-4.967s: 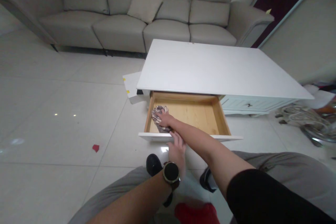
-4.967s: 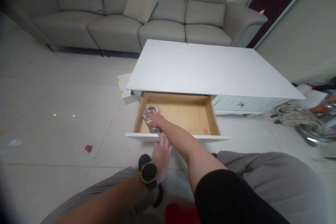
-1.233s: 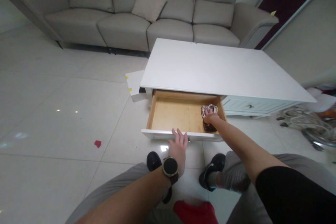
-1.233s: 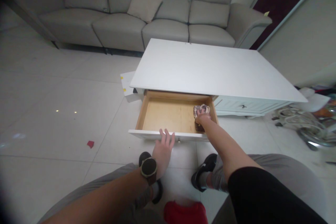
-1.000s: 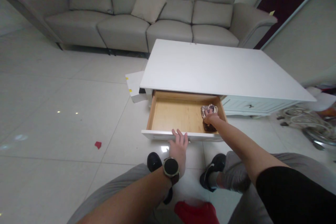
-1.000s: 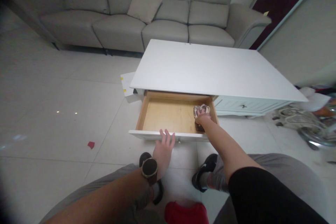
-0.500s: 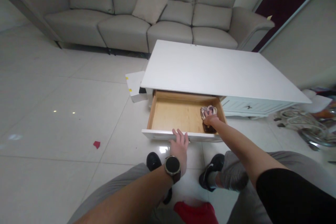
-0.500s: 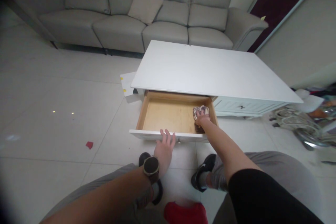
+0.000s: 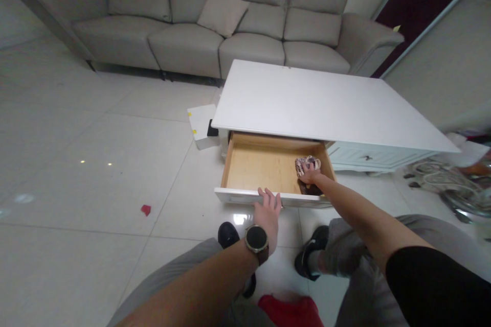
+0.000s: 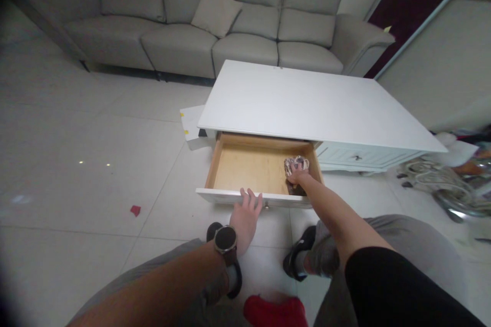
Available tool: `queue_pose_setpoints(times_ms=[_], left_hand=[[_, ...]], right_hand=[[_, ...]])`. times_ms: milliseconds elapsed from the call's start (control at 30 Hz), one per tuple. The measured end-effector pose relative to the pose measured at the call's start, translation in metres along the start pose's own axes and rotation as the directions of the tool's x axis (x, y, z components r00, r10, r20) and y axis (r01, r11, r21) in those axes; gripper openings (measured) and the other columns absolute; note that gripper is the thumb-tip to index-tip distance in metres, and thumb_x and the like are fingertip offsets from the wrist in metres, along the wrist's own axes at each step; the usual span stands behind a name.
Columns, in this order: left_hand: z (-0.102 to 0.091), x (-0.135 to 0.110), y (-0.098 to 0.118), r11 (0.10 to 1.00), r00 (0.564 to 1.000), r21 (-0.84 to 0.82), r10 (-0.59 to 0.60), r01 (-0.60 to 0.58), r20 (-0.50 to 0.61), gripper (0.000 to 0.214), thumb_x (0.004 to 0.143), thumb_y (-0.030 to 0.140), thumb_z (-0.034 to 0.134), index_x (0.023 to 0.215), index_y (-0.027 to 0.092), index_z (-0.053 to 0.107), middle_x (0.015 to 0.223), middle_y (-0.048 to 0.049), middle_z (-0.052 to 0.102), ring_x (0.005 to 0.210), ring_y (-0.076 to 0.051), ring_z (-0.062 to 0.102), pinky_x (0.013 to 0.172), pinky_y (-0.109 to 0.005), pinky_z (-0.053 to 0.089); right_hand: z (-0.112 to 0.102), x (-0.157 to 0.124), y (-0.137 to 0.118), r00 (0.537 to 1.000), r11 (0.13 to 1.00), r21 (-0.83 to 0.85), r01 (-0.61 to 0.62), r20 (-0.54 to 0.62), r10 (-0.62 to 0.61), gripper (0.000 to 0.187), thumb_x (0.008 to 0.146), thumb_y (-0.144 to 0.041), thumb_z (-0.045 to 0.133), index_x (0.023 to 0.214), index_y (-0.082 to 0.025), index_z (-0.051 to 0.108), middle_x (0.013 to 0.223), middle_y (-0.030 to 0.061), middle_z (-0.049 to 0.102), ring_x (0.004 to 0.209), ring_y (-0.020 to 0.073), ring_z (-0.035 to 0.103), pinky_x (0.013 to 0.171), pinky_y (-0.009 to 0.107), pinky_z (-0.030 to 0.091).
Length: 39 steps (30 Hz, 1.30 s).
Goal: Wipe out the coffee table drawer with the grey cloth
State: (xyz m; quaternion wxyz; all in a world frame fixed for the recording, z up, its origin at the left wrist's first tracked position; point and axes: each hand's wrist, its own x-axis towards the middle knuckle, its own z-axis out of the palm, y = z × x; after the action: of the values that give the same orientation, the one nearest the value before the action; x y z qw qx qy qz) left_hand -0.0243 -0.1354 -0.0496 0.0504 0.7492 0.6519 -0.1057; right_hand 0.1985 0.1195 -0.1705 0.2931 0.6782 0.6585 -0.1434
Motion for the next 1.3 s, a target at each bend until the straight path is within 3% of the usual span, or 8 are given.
queue_pose_setpoints(times_ms=[133,300,433,567,767,933,1067,1300], left_hand=[[0.002,0.001,-0.001,1.000,1.000,-0.009,0.011,-0.011,-0.019,0.068,0.095,0.005,0.032,0.158,0.031,0.039,0.155,-0.0154,0.047,0.146,-0.038,0.039,0.088,-0.047,0.058],[0.008,0.005,0.003,1.000,0.998,-0.005,0.009,-0.010,-0.061,0.064,0.096,0.007,0.036,0.155,0.031,0.045,0.152,-0.0150,0.049,0.144,-0.039,0.041,0.089,-0.050,0.057],[0.014,0.007,0.004,0.999,0.998,0.026,0.028,-0.027,-0.060,0.063,0.095,0.010,0.041,0.155,0.028,0.046,0.151,-0.0182,0.050,0.140,-0.042,0.044,0.084,-0.051,0.057],[0.023,0.005,0.001,0.999,0.985,0.010,0.048,-0.047,-0.163,0.058,0.095,0.012,0.040,0.149,0.028,0.053,0.146,-0.0178,0.053,0.136,-0.041,0.046,0.081,-0.049,0.057],[0.036,0.007,-0.002,0.997,0.970,0.051,0.068,-0.057,-0.233,0.051,0.098,0.015,0.039,0.141,0.032,0.060,0.141,-0.0156,0.054,0.130,-0.040,0.048,0.075,-0.048,0.057],[0.039,0.009,-0.001,0.995,0.974,0.083,0.072,-0.056,-0.216,0.051,0.098,0.017,0.042,0.144,0.035,0.057,0.138,-0.0161,0.054,0.128,-0.041,0.048,0.074,-0.050,0.057],[0.033,0.008,-0.004,0.995,0.979,0.090,0.066,-0.050,-0.191,0.054,0.099,0.016,0.041,0.146,0.038,0.054,0.135,-0.0151,0.055,0.126,-0.039,0.050,0.072,-0.047,0.057],[0.022,0.006,-0.006,0.995,0.987,0.086,0.062,-0.050,-0.147,0.054,0.100,0.018,0.041,0.148,0.039,0.051,0.138,-0.0136,0.053,0.129,-0.037,0.048,0.076,-0.048,0.058]], right_hand=[[-0.009,-0.016,-0.027,0.976,0.985,0.017,0.172,-0.140,-0.168,0.097,0.085,-0.059,0.057,0.165,-0.026,0.014,0.170,0.0189,0.008,0.149,0.0493,0.023,0.115,0.068,0.021],[-0.023,-0.044,-0.097,0.879,0.922,-0.019,0.386,-0.297,-0.374,0.078,0.085,-0.046,0.064,0.157,-0.035,0.036,0.164,0.0138,0.025,0.134,0.0432,0.043,0.100,0.053,0.045],[-0.047,-0.065,-0.162,0.702,0.812,-0.179,0.556,-0.423,-0.574,0.056,0.095,-0.032,0.052,0.151,-0.037,0.046,0.159,0.0114,0.035,0.129,0.0368,0.043,0.096,0.048,0.045],[-0.082,-0.067,-0.218,0.496,0.722,-0.338,0.603,-0.550,-0.672,0.051,0.101,-0.022,0.035,0.147,-0.036,0.052,0.162,0.0088,0.034,0.130,0.0377,0.038,0.096,0.053,0.039],[-0.108,-0.044,-0.259,0.459,0.673,-0.425,0.605,-0.504,-0.731,0.042,0.100,-0.021,0.038,0.128,-0.027,0.069,0.158,0.0088,0.041,0.136,0.0405,0.033,0.095,0.054,0.039],[-0.099,-0.025,-0.242,0.406,0.621,-0.487,0.615,-0.480,-0.778,0.044,0.099,-0.018,0.037,0.128,-0.026,0.069,0.157,0.0061,0.044,0.138,0.0400,0.031,0.101,0.058,0.037],[-0.088,0.000,-0.188,0.371,0.579,-0.459,0.674,-0.467,-0.803,0.045,0.095,-0.012,0.038,0.125,-0.023,0.070,0.149,0.0073,0.052,0.141,0.0367,0.031,0.107,0.057,0.033],[-0.070,0.021,-0.054,0.466,0.671,-0.243,0.701,-0.555,-0.689,0.043,0.085,-0.011,0.043,0.112,-0.026,0.073,0.134,0.0074,0.064,0.134,0.0336,0.042,0.106,0.057,0.037]])
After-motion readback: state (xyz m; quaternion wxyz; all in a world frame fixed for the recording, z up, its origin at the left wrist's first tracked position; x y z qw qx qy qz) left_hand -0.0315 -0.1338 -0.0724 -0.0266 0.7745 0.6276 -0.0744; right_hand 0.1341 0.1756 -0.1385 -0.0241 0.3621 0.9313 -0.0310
